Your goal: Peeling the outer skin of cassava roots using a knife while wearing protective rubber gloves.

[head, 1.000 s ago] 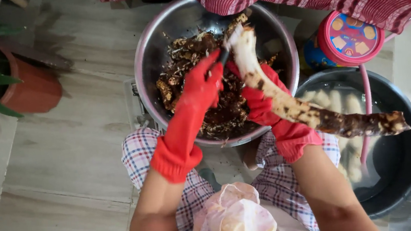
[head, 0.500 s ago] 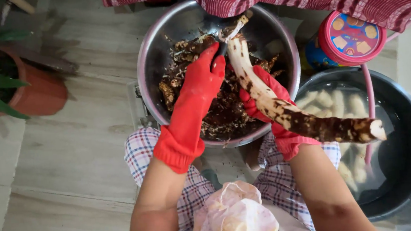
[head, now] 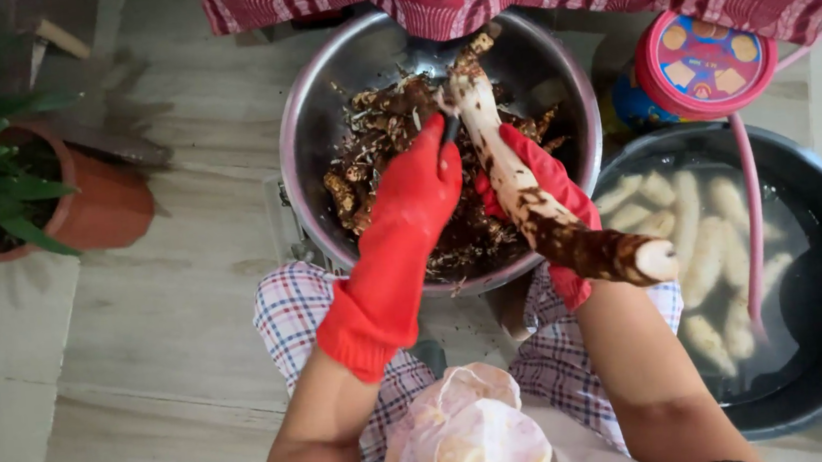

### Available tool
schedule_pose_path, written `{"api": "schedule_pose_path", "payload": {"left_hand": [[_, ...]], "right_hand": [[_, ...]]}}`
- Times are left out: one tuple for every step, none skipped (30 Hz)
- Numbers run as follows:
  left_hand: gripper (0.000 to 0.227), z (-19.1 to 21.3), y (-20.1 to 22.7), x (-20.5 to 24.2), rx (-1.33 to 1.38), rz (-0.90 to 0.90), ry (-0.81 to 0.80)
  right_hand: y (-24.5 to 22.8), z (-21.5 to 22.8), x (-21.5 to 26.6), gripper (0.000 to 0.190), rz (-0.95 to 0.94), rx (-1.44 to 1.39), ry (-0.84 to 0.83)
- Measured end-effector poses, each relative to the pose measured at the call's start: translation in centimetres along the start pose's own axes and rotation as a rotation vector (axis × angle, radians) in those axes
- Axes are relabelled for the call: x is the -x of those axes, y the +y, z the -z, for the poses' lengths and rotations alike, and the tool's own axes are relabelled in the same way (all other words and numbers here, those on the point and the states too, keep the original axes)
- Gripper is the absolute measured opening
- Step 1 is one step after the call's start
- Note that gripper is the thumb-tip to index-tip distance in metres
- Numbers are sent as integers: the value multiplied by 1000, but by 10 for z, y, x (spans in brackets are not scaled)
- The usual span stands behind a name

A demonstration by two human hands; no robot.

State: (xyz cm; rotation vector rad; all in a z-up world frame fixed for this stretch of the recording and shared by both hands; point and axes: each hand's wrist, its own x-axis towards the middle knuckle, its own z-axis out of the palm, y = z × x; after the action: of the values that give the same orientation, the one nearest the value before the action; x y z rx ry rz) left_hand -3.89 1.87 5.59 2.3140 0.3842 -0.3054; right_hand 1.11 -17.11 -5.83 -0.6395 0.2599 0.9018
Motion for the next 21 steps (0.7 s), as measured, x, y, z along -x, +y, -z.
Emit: {"api": "schedule_pose_path", "payload": {"left_hand": [[57,-12,-7,-10,-56,19,-21],[59,-24,-15,-19,-111,38,-43],[59,-25,-18,-31,-112,43,-41],[58,-26,-20,-42,-86,32,5],[56,-26,-22,-54,-62,20,53],[56,-30,-35,-65,-66,24,55],[57,-34,-43,-81,-55,33,70],[57,-39,-51,-97,-45,42,85],[57,-31,-44,-83,-51,45,80],[56,-23,-37,-70,137,63,73],[54,-14,-29,-58,322,77,65],[54,-13,-26,-49,312,75,61],[59,-11,-23,-41,376,48,18],[65,-10,-19,-32,439,20,-24],[65,-11,-19,-31,438,20,-26],[65,-12,-19,-29,400,13,-69],[66,-12,-20,-28,361,6,-108],[66,-11,-17,-24,358,5,-107],[65,-9,-15,-19,301,2,-134],[64,-8,-12,-14,243,-1,-162],[64,-8,-11,-12,238,0,-160]], "right_hand": [[1,-4,0,50,23,26,37],[3,-7,-1,52,45,51,74],[2,-10,-2,52,40,50,71],[0,-14,-3,53,59,80,103],[-2,-17,-4,55,78,109,133],[4,-22,0,55,75,106,128],[5,-26,3,57,108,137,158],[6,-29,6,59,142,166,189],[4,-30,8,59,140,159,190],[3,-30,10,61,160,181,226],[2,-31,10,64,186,201,261],[2,-35,10,64,189,191,261],[0,-40,8,67,214,217,291],[-2,-44,7,70,239,244,322],[-1,-46,6,70,240,242,323],[0,-47,5,74,289,211,297],[1,-48,2,78,338,181,268],[1,-45,-2,78,340,179,266],[3,-41,-6,79,370,159,303],[4,-37,-10,79,400,139,341],[2,-45,-6,79,400,135,338]]}}
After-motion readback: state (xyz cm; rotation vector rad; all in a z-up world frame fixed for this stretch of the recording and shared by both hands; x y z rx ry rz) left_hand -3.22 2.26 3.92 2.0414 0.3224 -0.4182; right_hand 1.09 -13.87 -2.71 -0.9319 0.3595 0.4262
